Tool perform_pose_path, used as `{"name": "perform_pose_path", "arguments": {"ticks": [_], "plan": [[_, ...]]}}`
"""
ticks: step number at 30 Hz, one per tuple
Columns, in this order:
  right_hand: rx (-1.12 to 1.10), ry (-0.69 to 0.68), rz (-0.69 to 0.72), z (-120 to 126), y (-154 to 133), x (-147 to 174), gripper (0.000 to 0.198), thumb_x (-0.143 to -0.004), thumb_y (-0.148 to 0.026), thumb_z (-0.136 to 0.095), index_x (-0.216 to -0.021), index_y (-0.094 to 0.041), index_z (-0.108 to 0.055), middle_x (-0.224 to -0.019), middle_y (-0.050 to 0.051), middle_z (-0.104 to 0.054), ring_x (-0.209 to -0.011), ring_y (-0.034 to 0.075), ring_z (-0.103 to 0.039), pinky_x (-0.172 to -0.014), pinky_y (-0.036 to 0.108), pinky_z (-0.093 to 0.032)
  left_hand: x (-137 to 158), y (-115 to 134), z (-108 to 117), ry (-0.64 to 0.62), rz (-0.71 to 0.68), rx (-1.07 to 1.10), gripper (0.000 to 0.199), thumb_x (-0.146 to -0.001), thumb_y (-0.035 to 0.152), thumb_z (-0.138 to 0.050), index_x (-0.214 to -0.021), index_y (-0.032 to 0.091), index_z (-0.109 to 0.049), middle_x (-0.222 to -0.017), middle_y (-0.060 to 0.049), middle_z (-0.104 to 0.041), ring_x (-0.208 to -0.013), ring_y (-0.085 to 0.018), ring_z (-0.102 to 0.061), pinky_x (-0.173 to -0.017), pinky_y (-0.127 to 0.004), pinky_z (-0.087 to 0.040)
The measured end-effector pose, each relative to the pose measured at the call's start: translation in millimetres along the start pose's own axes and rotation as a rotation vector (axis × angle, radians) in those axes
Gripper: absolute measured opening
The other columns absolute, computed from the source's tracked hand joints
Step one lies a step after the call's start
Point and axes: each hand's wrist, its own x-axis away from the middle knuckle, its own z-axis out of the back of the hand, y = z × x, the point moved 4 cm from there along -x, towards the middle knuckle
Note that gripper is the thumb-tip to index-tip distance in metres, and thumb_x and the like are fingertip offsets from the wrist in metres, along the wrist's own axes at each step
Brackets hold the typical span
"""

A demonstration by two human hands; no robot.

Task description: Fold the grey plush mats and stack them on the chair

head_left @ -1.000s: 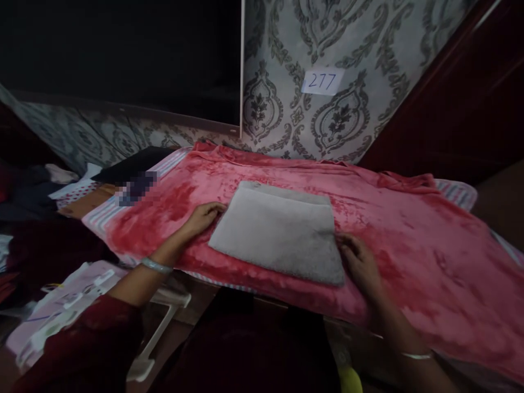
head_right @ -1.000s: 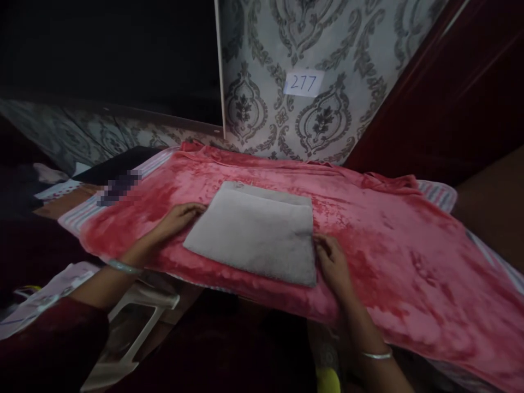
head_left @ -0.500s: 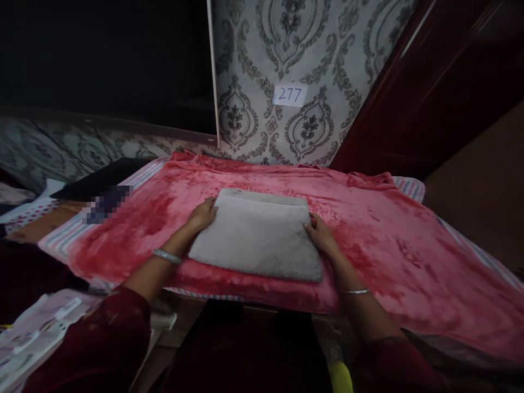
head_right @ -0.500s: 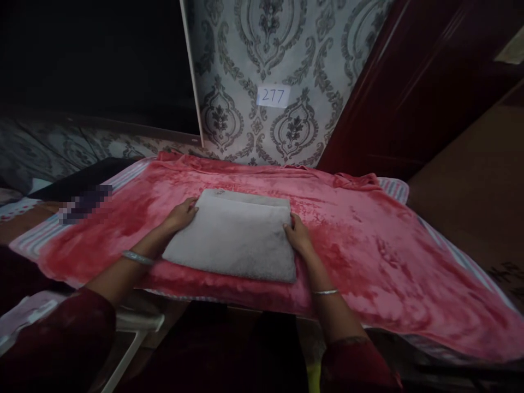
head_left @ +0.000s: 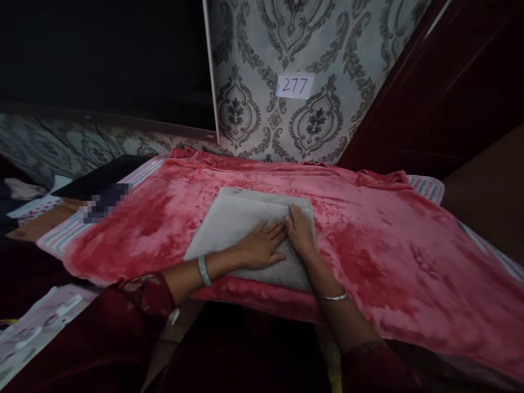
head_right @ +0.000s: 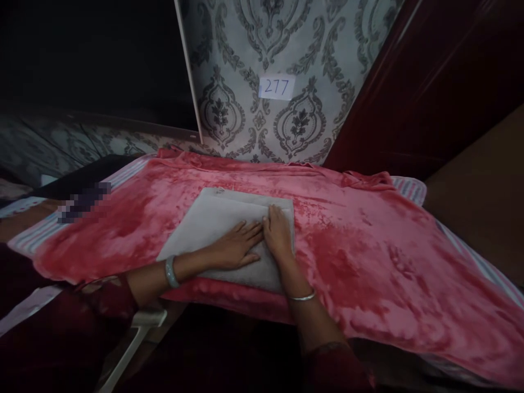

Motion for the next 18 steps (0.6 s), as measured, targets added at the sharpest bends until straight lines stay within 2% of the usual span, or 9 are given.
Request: {"name": "perform_pose_path", "arguments": {"ticks": [2,4,7,10,14,16,18], "plan": [[0.003,0.006,0.022,-0.1,1.8,4.1,0.059,-0.100,-0.034,-0.030,-0.150,-0.010,-0.048,-0.153,0.018,-0.052,-0.145,0.028,-0.043,-0.122,0.053,-0.030,5.1,-21.4,6.0,0.021,0.068,-0.027,0.076,-0.099,0.063,-0.041,-0.161,0.020,-0.032,-0.169,-0.017,-0.022,-0.159,-0.031,-0.016,-0.127,-0.059,-0.010],[0.033,-0.016,0.034,0.1,1.3,4.5,0.058,-0.101,-0.035,-0.030,-0.150,-0.011,-0.049,-0.153,0.018,-0.051,-0.146,0.028,-0.041,-0.122,0.053,-0.030,12.5,-53.3,19.0,0.023,0.219,-0.073,0.073,-0.099,0.063,-0.040,-0.160,0.024,-0.035,-0.170,-0.015,-0.022,-0.158,-0.032,-0.016,-0.126,-0.061,-0.010],[0.118,-0.087,0.022,-0.9,-3.4,3.0,0.058,-0.101,-0.036,-0.032,-0.149,-0.009,-0.050,-0.157,0.019,-0.047,-0.150,0.030,-0.036,-0.123,0.052,-0.029,28.7,-104.4,42.3,0.033,0.464,-0.136,0.067,-0.102,0.056,-0.038,-0.160,0.023,-0.035,-0.170,-0.014,-0.023,-0.158,-0.034,-0.017,-0.125,-0.062,-0.012],[0.189,-0.148,-0.011,-1.5,-8.2,3.3,0.058,-0.102,-0.036,-0.033,-0.150,-0.008,-0.049,-0.159,0.018,-0.043,-0.151,0.030,-0.033,-0.123,0.050,-0.027,45.3,-138.3,56.9,0.051,0.579,-0.134,0.063,-0.104,0.049,-0.033,-0.161,0.022,-0.033,-0.170,-0.013,-0.024,-0.158,-0.033,-0.018,-0.124,-0.061,-0.018],[0.222,-0.168,-0.019,0.2,-13.3,3.6,0.057,-0.102,-0.036,-0.038,-0.151,-0.010,-0.048,-0.161,0.017,-0.042,-0.151,0.029,-0.033,-0.123,0.049,-0.025,55.2,-146.4,62.4,0.063,0.615,-0.136,0.061,-0.105,0.043,-0.031,-0.161,0.021,-0.032,-0.170,-0.013,-0.024,-0.158,-0.033,-0.015,-0.124,-0.063,-0.016],[0.242,-0.180,-0.041,2.2,-17.3,1.4,0.056,-0.101,-0.035,-0.041,-0.151,-0.011,-0.047,-0.161,0.017,-0.042,-0.151,0.030,-0.033,-0.123,0.049,-0.026,53.2,-138.5,64.9,0.093,0.645,-0.179,0.062,-0.104,0.044,-0.034,-0.160,0.018,-0.034,-0.170,-0.015,-0.022,-0.159,-0.036,-0.010,-0.124,-0.066,-0.011],[0.280,-0.217,-0.066,4.8,-24.5,-2.7,0.056,-0.101,-0.033,-0.041,-0.152,-0.011,-0.046,-0.161,0.017,-0.042,-0.151,0.030,-0.033,-0.122,0.050,-0.026,44.8,-124.1,66.8,0.137,0.609,-0.217,0.063,-0.103,0.045,-0.037,-0.159,0.017,-0.038,-0.170,-0.016,-0.022,-0.159,-0.037,-0.007,-0.124,-0.066,-0.008]]}}
